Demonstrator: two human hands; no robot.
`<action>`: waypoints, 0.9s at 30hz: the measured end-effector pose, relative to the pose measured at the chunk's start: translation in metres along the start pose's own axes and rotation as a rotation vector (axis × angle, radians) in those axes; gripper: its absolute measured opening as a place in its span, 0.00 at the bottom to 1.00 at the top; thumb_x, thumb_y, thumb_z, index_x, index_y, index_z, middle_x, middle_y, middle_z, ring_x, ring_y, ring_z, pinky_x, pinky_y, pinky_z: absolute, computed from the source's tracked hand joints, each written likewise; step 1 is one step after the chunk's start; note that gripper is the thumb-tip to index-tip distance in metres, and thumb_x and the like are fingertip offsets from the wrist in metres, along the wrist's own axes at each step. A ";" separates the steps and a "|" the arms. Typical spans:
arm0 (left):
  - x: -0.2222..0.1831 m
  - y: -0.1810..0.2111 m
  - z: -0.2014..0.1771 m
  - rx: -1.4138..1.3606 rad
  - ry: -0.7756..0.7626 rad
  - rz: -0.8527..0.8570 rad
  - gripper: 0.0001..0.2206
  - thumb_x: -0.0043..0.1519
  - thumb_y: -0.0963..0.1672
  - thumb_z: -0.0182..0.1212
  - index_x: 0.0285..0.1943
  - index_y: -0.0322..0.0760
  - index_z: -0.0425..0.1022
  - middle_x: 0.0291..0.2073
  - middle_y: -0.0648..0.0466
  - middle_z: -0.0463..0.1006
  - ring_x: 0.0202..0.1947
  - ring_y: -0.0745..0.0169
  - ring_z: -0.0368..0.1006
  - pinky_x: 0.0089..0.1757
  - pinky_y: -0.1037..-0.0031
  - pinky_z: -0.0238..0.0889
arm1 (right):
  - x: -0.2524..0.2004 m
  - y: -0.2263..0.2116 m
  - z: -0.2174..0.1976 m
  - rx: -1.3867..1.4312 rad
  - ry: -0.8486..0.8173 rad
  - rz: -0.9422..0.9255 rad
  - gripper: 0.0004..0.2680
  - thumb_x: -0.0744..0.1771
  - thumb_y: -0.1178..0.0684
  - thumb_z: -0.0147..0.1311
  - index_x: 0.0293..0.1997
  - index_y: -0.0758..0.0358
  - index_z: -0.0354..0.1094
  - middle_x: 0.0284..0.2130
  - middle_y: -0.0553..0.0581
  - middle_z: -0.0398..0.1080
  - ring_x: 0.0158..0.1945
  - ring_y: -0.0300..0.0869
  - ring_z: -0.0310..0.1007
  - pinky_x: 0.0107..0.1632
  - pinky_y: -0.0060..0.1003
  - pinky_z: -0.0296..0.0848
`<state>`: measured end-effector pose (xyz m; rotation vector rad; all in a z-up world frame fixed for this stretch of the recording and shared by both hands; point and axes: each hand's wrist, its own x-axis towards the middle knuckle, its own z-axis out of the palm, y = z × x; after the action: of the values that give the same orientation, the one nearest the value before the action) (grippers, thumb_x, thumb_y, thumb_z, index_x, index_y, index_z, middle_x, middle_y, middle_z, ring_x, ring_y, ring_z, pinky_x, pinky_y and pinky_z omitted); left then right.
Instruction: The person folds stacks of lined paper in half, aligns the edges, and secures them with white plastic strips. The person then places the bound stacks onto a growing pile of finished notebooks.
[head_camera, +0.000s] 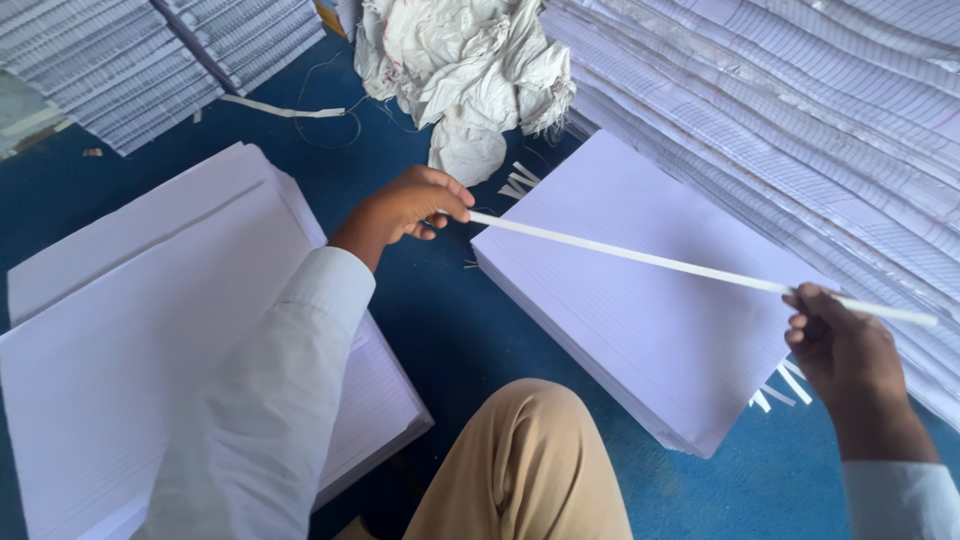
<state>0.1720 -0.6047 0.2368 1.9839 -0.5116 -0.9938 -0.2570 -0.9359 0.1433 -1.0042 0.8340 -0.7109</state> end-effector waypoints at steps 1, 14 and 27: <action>0.007 -0.001 0.002 -0.089 0.011 -0.012 0.13 0.51 0.39 0.70 0.45 0.38 0.81 0.27 0.61 0.77 0.25 0.74 0.68 0.32 0.72 0.69 | -0.002 0.003 -0.008 0.010 0.006 0.020 0.04 0.72 0.58 0.53 0.49 0.69 0.68 0.38 0.59 0.74 0.34 0.37 0.70 0.38 0.31 0.70; 0.129 -0.017 0.078 -0.529 0.394 0.119 0.15 0.50 0.39 0.73 0.44 0.33 0.74 0.30 0.53 0.83 0.29 0.63 0.79 0.32 0.69 0.72 | -0.028 0.051 -0.075 0.030 0.165 0.128 0.05 0.70 0.54 0.56 0.46 0.63 0.69 0.35 0.56 0.71 0.28 0.39 0.63 0.29 0.33 0.59; 0.175 -0.017 0.113 -0.394 0.642 0.102 0.23 0.47 0.40 0.76 0.52 0.31 0.75 0.43 0.45 0.82 0.41 0.55 0.80 0.40 0.69 0.73 | -0.051 0.057 -0.049 -0.156 0.302 0.097 0.10 0.67 0.51 0.64 0.41 0.64 0.67 0.28 0.51 0.64 0.29 0.36 0.61 0.33 0.34 0.62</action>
<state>0.1872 -0.7669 0.1052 1.7624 -0.0487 -0.3185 -0.3167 -0.8936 0.0896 -1.0009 1.2087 -0.7323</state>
